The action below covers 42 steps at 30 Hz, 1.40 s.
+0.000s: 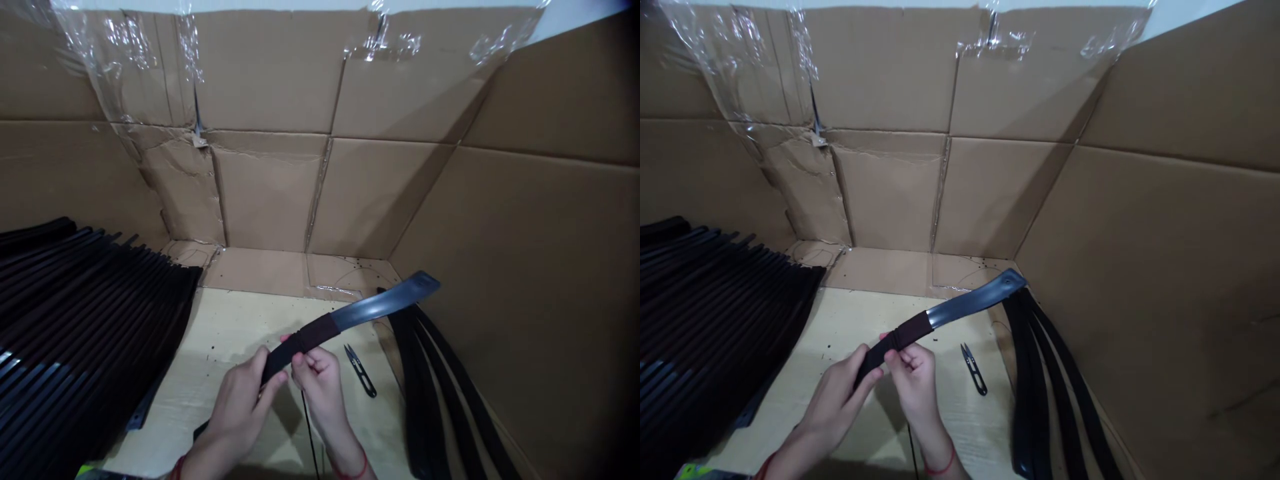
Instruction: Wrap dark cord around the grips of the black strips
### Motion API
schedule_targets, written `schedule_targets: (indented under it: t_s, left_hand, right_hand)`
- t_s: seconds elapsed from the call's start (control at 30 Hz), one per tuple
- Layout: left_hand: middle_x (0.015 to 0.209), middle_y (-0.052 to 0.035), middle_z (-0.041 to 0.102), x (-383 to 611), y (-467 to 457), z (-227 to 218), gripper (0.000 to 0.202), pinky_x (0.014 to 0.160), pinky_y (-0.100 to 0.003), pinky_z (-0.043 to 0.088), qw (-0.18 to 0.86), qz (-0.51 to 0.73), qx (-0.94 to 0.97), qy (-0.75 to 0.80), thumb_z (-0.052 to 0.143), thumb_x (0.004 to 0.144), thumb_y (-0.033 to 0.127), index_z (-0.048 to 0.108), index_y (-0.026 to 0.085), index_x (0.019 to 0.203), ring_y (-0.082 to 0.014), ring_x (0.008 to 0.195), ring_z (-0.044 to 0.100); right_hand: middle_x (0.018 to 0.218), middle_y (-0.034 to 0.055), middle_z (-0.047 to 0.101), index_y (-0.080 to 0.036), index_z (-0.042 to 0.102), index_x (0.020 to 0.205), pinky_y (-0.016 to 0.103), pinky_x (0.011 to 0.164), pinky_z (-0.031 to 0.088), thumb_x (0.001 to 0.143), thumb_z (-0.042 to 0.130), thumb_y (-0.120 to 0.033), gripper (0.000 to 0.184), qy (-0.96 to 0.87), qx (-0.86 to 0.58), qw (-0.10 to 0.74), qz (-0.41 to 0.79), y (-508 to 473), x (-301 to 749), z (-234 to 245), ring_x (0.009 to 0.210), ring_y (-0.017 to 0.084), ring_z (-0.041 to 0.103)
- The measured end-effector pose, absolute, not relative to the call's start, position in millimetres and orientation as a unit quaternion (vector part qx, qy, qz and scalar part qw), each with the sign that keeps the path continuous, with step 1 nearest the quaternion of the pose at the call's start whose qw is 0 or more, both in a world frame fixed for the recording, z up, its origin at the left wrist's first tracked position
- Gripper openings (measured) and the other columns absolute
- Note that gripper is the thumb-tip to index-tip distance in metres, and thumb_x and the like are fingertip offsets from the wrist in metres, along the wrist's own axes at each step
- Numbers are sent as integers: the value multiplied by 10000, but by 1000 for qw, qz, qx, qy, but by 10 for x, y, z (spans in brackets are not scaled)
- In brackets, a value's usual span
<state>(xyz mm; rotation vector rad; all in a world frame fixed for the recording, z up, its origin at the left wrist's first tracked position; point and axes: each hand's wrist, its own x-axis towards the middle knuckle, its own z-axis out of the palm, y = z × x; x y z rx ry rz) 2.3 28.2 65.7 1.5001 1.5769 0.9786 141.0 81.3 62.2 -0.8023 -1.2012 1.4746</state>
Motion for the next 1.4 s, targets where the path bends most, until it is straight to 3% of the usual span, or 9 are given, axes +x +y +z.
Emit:
schedule_targets:
  t_s: [0.13, 0.4, 0.53, 0.67, 0.77, 0.97, 1.07, 1.23, 1.4]
  left_hand:
    - [664, 22, 451, 2, 299, 614, 481, 525, -227, 300, 553, 354, 573, 490, 352, 915, 621, 521, 176, 851, -115, 563, 389]
    - [460, 37, 406, 76, 284, 588, 610, 452, -235, 256, 512, 350, 548, 561, 222, 925, 648, 522, 175, 683, -111, 413, 359]
    - [613, 13, 504, 84, 279, 561, 437, 538, -234, 283, 348, 391, 587, 618, 489, 869, 593, 548, 161, 828, -123, 548, 428]
    - [531, 72, 347, 65, 246, 563, 473, 474, -225, 250, 518, 341, 575, 534, 424, 882, 620, 556, 166, 857, -98, 454, 305]
    - [603, 25, 454, 78, 246, 595, 435, 531, -228, 304, 419, 412, 570, 574, 444, 894, 581, 545, 169, 801, -121, 551, 413]
    - [502, 46, 407, 124, 301, 609, 534, 465, -234, 292, 532, 390, 517, 545, 350, 894, 655, 520, 178, 726, -108, 435, 361]
    - [685, -12, 561, 107, 330, 576, 418, 598, -242, 366, 362, 460, 546, 599, 497, 876, 581, 570, 169, 882, -146, 622, 501]
    - [517, 82, 346, 16, 351, 542, 497, 446, -230, 269, 566, 358, 558, 491, 457, 849, 666, 538, 178, 898, -105, 427, 316]
    - [604, 26, 462, 49, 321, 644, 418, 529, -232, 291, 402, 429, 568, 576, 400, 929, 558, 487, 188, 756, -118, 548, 425]
  right_hand:
    - [558, -12, 528, -137, 711, 759, 221, 428, 296, 649, 809, -518, 408, -496, -307, 512, 630, 812, 1402, 636, 466, 98, 374]
    - [598, 6, 598, -129, 755, 904, 225, 490, 380, 678, 797, -517, 451, -513, -294, 477, 651, 783, 1424, 660, 522, 117, 464]
    - [615, 12, 604, -137, 753, 885, 219, 476, 371, 708, 761, -548, 447, -485, -313, 522, 628, 782, 1435, 612, 520, 112, 451]
    - [627, 20, 624, -141, 736, 756, 218, 515, 401, 609, 853, -482, 390, -505, -269, 493, 655, 774, 1417, 631, 559, 124, 504]
    - [654, 27, 636, -151, 690, 705, 222, 551, 423, 675, 821, -447, 325, -474, -309, 572, 595, 770, 1385, 666, 605, 137, 537]
    - [483, -73, 382, -122, 692, 766, 196, 398, 186, 755, 733, -510, 391, -510, -310, 474, 648, 762, 1401, 614, 427, 57, 228]
    - [523, -46, 430, -124, 698, 767, 204, 426, 250, 772, 715, -520, 397, -488, -356, 544, 583, 754, 1406, 548, 475, 83, 303]
    - [533, -29, 517, -131, 741, 848, 207, 418, 312, 708, 772, -510, 406, -522, -296, 468, 649, 798, 1431, 536, 427, 79, 337]
    - [582, 15, 586, -150, 661, 704, 237, 510, 423, 763, 731, -469, 332, -517, -325, 561, 558, 792, 1389, 634, 548, 148, 517]
